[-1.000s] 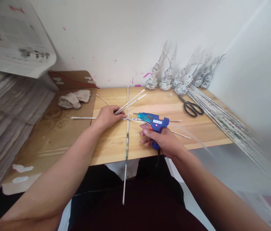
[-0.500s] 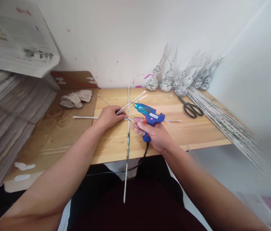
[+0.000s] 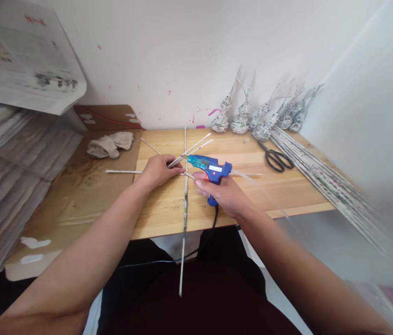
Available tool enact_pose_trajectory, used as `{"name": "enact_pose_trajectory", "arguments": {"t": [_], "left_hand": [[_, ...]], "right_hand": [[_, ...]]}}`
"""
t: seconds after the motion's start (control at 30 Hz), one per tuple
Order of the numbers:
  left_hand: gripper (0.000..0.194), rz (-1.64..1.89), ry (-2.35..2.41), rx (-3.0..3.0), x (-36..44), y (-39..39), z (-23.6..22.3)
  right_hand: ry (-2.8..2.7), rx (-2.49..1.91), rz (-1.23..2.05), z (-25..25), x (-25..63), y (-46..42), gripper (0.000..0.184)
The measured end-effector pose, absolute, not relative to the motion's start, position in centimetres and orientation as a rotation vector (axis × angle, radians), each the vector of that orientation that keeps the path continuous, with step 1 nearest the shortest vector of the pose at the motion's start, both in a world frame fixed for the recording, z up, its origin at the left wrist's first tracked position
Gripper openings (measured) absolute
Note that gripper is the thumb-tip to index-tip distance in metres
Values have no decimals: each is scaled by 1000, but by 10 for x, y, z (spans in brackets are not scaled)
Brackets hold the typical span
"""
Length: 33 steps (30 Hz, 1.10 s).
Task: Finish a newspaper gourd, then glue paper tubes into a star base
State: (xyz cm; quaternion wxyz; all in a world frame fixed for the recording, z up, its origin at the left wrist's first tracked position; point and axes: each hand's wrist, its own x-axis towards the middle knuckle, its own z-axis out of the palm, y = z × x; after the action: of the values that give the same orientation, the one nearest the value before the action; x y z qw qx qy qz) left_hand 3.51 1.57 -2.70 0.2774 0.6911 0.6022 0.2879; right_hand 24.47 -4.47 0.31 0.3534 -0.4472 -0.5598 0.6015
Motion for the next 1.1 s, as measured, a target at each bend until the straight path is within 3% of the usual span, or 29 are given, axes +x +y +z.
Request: {"name": "enact_pose_trajectory", "arguments": {"t": [0.4,0.77,1.1], "left_hand": [[13,790,1600,1838,34,16,-26],[11,791,1565,1834,33,15,-25],[10,772,1575,1828,33,16,-27]], "right_hand": [[-1721,-1531,1262,13,270,-41,32],[-2032,-1535,922,-5,267,-35,35],[-2002,-1523,911,8,262,-38,32]]}}
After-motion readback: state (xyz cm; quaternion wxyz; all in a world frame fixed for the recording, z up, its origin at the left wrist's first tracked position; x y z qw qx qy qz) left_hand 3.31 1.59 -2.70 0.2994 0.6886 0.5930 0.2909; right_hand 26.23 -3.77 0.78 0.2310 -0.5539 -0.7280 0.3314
